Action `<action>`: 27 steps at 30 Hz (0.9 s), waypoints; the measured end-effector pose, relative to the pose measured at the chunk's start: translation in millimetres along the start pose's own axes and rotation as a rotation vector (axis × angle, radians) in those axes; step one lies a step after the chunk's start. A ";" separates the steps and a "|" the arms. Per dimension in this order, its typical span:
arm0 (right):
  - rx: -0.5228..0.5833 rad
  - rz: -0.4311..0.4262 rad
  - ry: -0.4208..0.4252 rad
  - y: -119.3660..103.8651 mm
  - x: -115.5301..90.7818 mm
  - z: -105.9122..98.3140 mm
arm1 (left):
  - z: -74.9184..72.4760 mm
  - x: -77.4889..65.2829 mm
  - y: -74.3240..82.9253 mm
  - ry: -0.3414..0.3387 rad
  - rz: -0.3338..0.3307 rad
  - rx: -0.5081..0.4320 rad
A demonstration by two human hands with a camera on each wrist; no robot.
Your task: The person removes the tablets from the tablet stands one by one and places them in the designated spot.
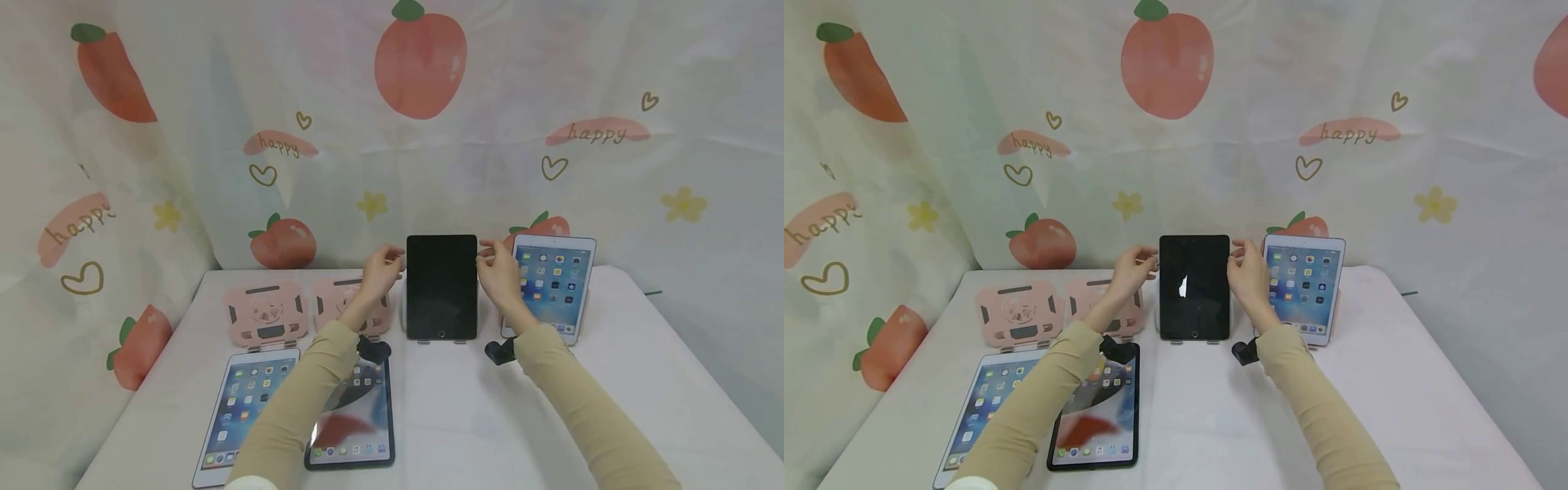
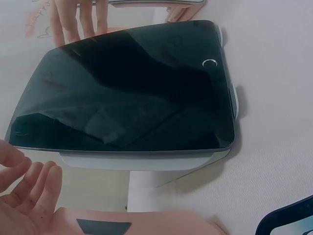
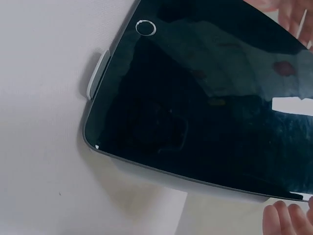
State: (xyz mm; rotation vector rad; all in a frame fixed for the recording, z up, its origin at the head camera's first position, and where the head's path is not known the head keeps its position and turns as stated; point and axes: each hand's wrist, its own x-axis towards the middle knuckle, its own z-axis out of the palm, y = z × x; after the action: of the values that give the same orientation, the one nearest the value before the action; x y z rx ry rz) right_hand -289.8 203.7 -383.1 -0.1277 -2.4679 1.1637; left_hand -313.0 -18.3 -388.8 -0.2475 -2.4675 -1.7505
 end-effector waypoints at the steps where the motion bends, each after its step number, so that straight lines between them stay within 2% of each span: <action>1: 0.001 0.008 -0.002 0.4 0.1 0.7 | 0.9 0.7 -0.4 -0.001 0.003 -0.005; 12: 0.042 0.032 -0.019 0.9 2.5 5.2 | 7.9 4.4 -2.5 -0.026 0.005 0.001; 27: 0.092 0.026 0.001 2.7 1.7 7.3 | 8.9 3.2 2.3 0.016 -0.023 -0.057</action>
State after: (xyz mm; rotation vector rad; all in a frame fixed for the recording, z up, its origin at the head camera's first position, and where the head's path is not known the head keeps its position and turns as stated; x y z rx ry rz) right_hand -294.6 200.6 -388.8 -0.1351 -2.4133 1.2853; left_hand -315.6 -8.9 -389.1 -0.2094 -2.4217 -1.8261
